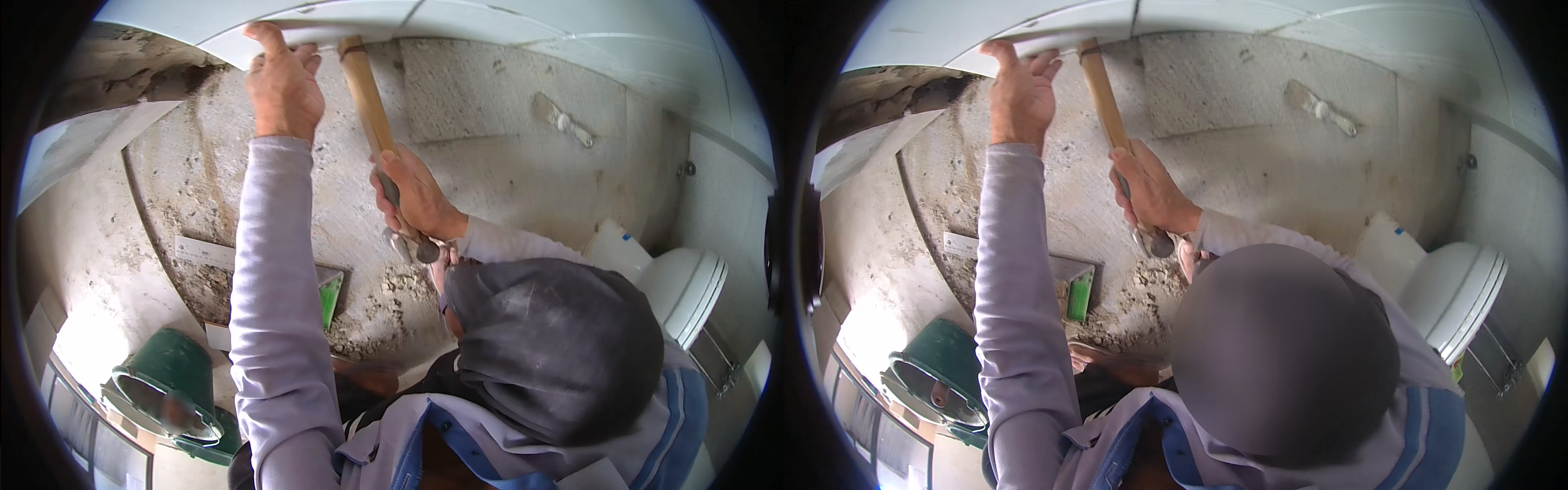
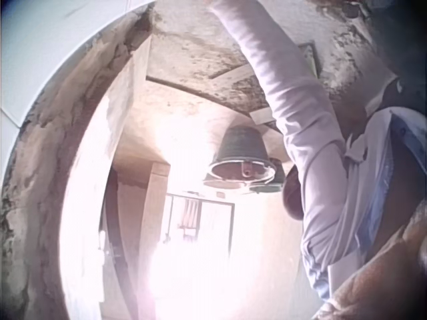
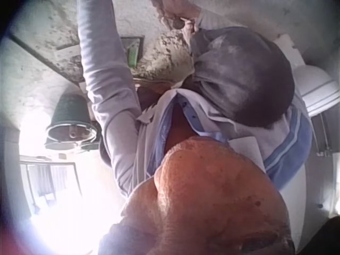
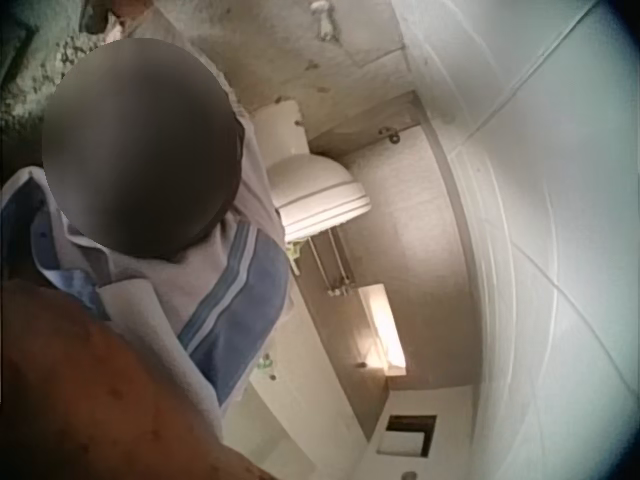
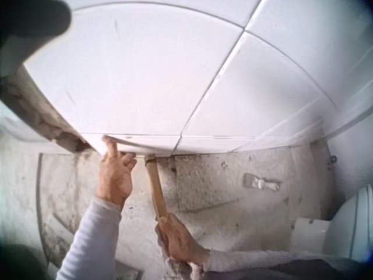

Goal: The person applies cement to a tile using a trowel, places the tile on the wall, and taps it into place with a hammer. The person repeats this process for multiple tiles.

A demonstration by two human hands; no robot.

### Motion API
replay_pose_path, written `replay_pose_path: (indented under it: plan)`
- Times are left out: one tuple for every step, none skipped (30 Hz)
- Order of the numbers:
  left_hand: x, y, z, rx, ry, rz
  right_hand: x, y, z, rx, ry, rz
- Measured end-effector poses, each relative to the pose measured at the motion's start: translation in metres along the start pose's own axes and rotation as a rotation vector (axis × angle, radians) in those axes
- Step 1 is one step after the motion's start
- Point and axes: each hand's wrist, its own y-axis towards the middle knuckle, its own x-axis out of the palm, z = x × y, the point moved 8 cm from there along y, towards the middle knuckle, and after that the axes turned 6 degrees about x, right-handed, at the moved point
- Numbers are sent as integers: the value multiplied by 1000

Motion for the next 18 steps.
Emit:
replay_pose_path:
  plan:
    - [-4, -2, 3, 30, 19, -4, 0, -2, 3, 2, -10, -15]
    - [-2, -4, 7, 20, 39, -14, -1, -2, 1, -7, -20, -27]
    - [-1, -1, 4, 7, 32, -12, -2, -2, -1, -16, -32, -39]
    - [-1, 2, 1, -5, 25, -9, -3, -2, -2, -19, -42, -47]
    - [-1, 1, 1, 4, 28, -16, -3, -3, 0, -17, -52, -57]
    - [1, 0, 4, 15, 31, -23, -3, -4, 2, -14, -62, -68]
    - [1, -1, 4, 26, 35, -28, -4, -2, 4, 1, -32, -40]
    - [1, 0, 4, 13, 35, -24, -2, 2, 3, 9, -3, -13]
    - [0, 1, 3, 2, 34, -19, -1, 3, 2, 18, 26, 12]
    - [0, 2, 2, -9, 34, -14, -2, 0, 6, 4, 9, 4]
    - [0, -1, 0, -24, 30, -11, -3, -4, 10, -14, -6, -5]
    - [3, 0, 2, -15, 36, -24, -3, -6, 11, -31, -22, -15]
    - [7, 1, 4, -6, 41, -37, -5, 0, 11, -34, -12, -10]
    - [6, -2, 2, -8, 48, -42, -4, 5, 5, -22, -1, -2]
    - [8, -4, 7, 6, 31, -44, -4, 6, 4, -11, 10, 6]
    - [2, -7, 0, -17, 36, -28, -4, 1, 11, -22, 16, 11]
    - [1, -6, 1, -20, 36, -19, -1, -1, 11, -51, 16, 5]
    - [1, -3, 4, -22, 37, -10, 1, -1, 8, -80, 16, 0]
